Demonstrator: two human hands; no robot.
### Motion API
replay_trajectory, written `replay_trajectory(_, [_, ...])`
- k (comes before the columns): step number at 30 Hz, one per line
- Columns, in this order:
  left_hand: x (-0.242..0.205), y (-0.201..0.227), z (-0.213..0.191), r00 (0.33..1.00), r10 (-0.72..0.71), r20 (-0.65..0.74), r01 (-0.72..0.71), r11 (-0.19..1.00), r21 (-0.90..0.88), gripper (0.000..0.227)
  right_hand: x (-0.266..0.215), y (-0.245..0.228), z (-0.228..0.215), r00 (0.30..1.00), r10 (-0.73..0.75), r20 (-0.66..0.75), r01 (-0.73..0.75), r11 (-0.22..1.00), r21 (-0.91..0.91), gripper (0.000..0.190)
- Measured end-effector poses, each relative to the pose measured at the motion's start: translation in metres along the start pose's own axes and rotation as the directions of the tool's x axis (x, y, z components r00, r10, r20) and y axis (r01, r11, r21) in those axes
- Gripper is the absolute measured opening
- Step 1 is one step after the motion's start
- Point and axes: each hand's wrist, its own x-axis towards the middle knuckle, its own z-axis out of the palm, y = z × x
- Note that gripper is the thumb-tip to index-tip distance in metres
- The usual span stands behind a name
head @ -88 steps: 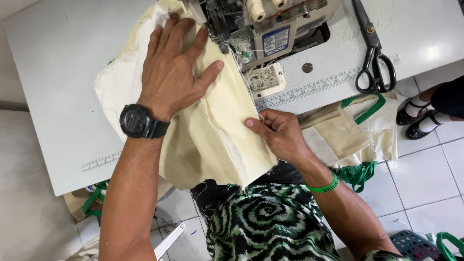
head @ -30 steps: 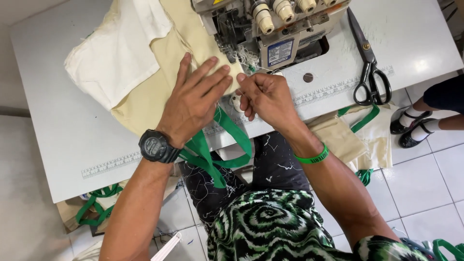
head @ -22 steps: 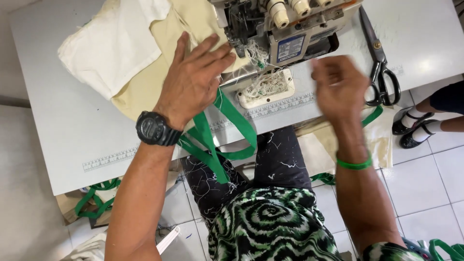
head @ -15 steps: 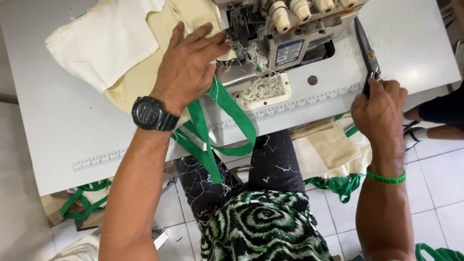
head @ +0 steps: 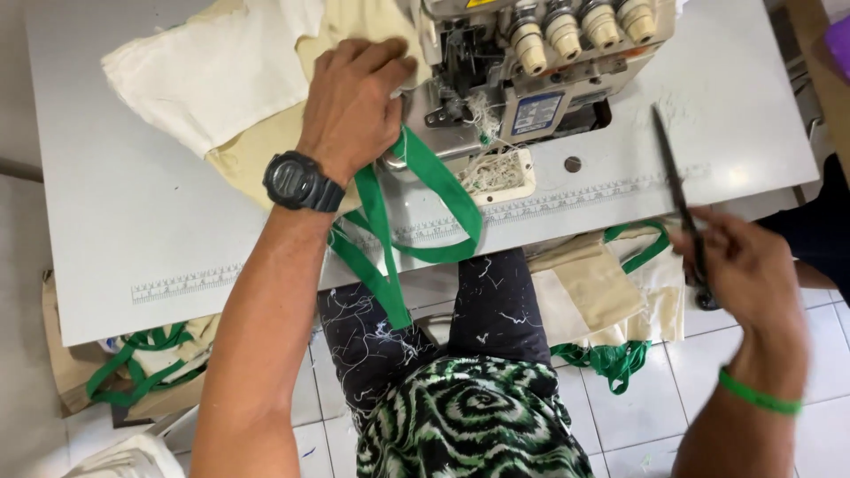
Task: Trimming excess fabric with scissors and aligning bag components on a sewing machine table for assembly.
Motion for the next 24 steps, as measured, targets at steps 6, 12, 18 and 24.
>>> replay_trajectory(6, [-0.015, 0.006, -0.039, 0.966, -0.208, 0.154, 0.208, 0.978, 0.014, 0.025, -0.042, 0.082, 0.005, 0.753, -0.635, 0.173, 0.452, 0.69, 0.566, 0.058])
replay_trajectory(12, [-0.036, 0.023, -0.043, 0.909, -0.345, 0.235, 0.364, 0.931, -0.04, 0.044, -0.073, -0.013, 0.059, 0.613, -0.766, 0.193, 0.343, 0.478, 0.809, 0.056])
replay_trajectory(18, [-0.059, 0.045, -0.045, 0.973, -0.221, 0.061, 0.226, 0.969, -0.101, 0.042, -0.061, -0.087, 0.115, 0.664, -0.693, 0.282, 0.119, 0.47, 0.875, 0.046])
replay_trajectory(24, [-0.069, 0.048, -0.048, 0.979, -0.205, 0.02, 0.203, 0.944, -0.262, 0.033, -0.03, -0.109, 0.155, 0.814, -0.546, 0.198, 0.075, 0.437, 0.896, 0.039])
